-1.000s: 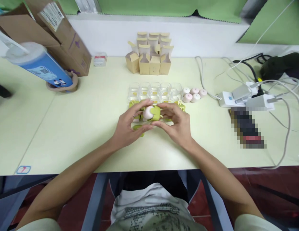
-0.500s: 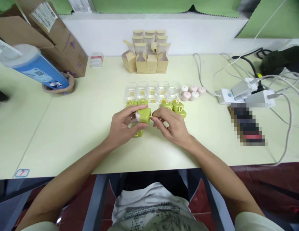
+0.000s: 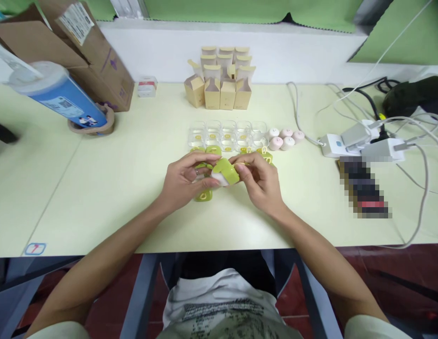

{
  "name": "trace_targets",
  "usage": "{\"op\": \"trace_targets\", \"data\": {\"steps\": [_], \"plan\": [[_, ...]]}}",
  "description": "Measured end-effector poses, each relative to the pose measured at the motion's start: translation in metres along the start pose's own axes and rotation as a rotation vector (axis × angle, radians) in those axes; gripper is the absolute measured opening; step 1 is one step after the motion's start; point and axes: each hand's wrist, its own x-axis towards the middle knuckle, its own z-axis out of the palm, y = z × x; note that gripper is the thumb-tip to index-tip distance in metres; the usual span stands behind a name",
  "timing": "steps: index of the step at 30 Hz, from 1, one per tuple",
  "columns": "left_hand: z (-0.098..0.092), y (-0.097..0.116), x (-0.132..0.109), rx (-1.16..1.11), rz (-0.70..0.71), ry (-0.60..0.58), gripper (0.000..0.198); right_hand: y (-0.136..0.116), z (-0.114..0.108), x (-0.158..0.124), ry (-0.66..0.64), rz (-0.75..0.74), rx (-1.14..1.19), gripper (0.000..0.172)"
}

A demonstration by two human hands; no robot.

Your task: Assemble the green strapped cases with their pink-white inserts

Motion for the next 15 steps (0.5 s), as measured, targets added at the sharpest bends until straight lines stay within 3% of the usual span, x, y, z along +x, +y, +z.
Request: {"op": "trace_targets", "data": {"steps": [6, 10, 12, 15], "plan": [[-0.0007, 0.0016, -0.0001, 0.045, 0.023, 0.003, 0.031, 0.0026, 0.005, -0.0004, 0.015, 0.128, 0.176, 0.022], [0.0028, -0.0013, -0.0017, -0.01, 0.07, 0.032, 0.047, -0.0006, 0.0071, -0.002, 0.034, 0.112, 0.164, 0.022], [0.0024, -0.0008, -0.0012, -0.006, 0.095, 0.048, 0.052, -0.0016, 0.0052, -0.002, 0.0, 0.096, 0.146, 0.025], [-0.0011, 0.0025, 0.0005, 0.02, 0.1, 0.025, 0.035, 0.0003, -0.0013, 0.0004, -0.101, 0.092, 0.178, 0.04]]}}
